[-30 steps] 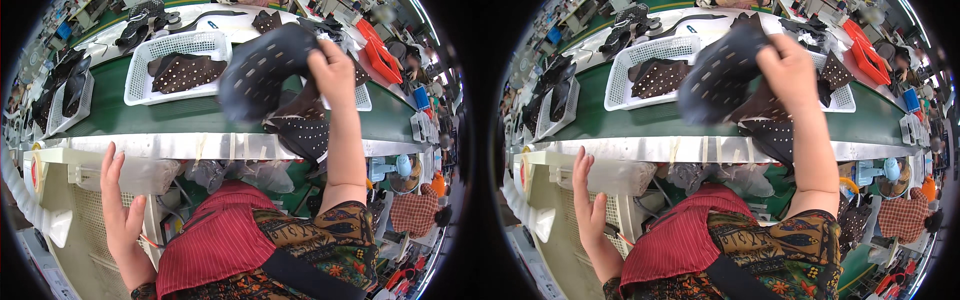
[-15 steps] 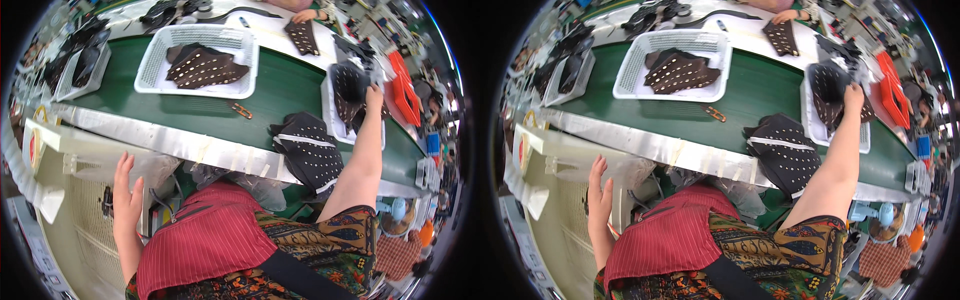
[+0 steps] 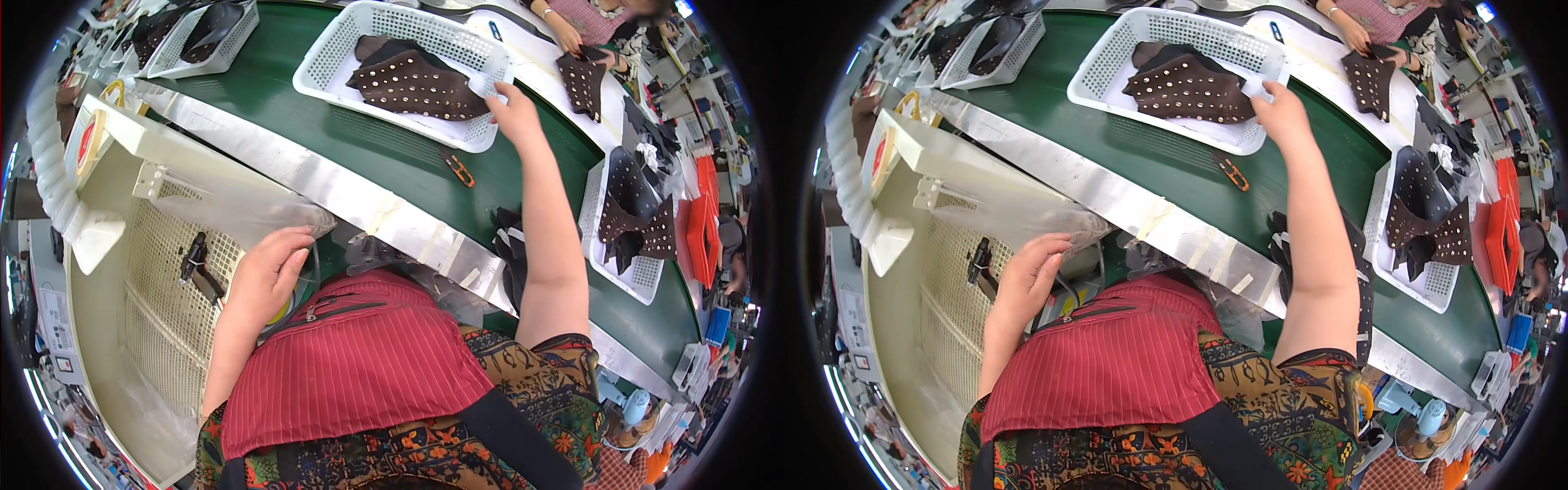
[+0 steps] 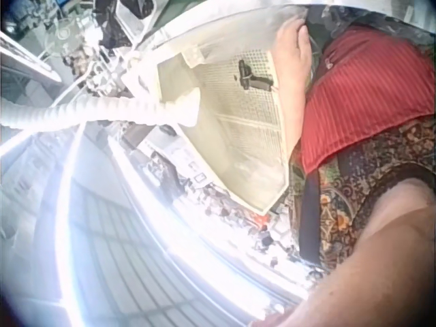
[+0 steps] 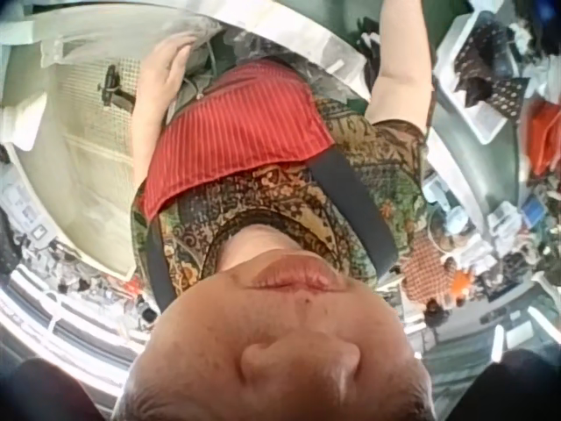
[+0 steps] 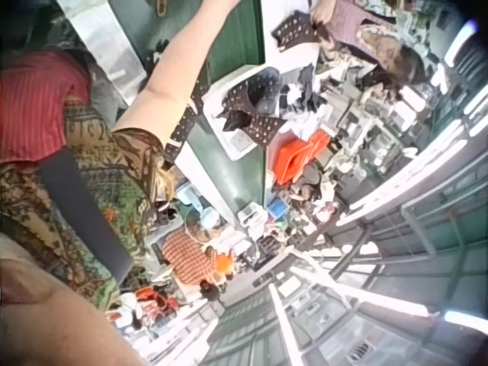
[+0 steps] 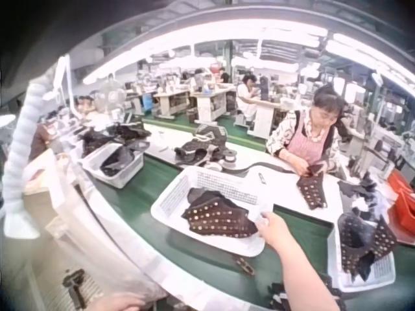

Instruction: The person uses a handheld tool to attach small metallic studs to black shoe uppers on a perforated work surface. They repeatedly pick up shoe parts, apply the tool, and place the finished pieces into white baskets. The person also handles a roll of tape and a plastic bag during the process.

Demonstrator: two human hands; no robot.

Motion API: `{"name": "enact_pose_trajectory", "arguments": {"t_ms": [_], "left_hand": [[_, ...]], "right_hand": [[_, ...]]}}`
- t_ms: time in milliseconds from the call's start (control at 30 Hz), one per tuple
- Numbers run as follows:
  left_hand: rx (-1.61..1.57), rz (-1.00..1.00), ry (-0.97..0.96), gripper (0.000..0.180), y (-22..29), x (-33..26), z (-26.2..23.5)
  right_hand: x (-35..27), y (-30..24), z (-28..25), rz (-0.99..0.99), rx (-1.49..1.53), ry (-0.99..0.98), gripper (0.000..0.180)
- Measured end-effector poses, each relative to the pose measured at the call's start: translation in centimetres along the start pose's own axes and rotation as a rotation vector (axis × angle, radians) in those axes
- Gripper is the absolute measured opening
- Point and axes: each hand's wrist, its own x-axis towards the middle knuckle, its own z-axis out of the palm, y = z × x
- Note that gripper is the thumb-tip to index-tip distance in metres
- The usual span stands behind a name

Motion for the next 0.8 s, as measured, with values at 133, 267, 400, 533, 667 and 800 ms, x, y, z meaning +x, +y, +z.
{"name": "enact_pose_trajectory", "arguments": {"t_ms": [133,267,400,533,667,800], "left_hand": [[0.017,-0.056,-0.004,0.019,-0.2,-1.1,-0.8],[-0.005,-0.116,0.041,0.019,-1.3,-2.7,-1.4],[-0.031,-0.116,0.056,0.02,-2.3,-3.6,-2.2],[-0.107,-0.141,0.167,0.02,-2.7,-3.9,-2.8],[-0.26,-0.082,0.327,0.03,-2.7,-3.3,-3.5],[-0.436,0.048,0.243,0.064,-1.9,-2.9,-4.3]], "right_hand": [[3.9,-0.1,4.2,0.258,-0.284,-0.316,0.033],[2.9,-2.3,5.4,-0.193,-0.492,-0.066,0.032],[-0.2,-8.2,1.0,-0.628,-0.455,0.282,0.037],[-3.7,-14.6,-3.7,-1.168,-0.184,0.441,0.009],[-7.8,-18.5,-5.8,-1.28,-0.075,0.597,0.037],[-12.2,-21.8,-3.9,-1.342,-0.063,0.441,0.045]]}}
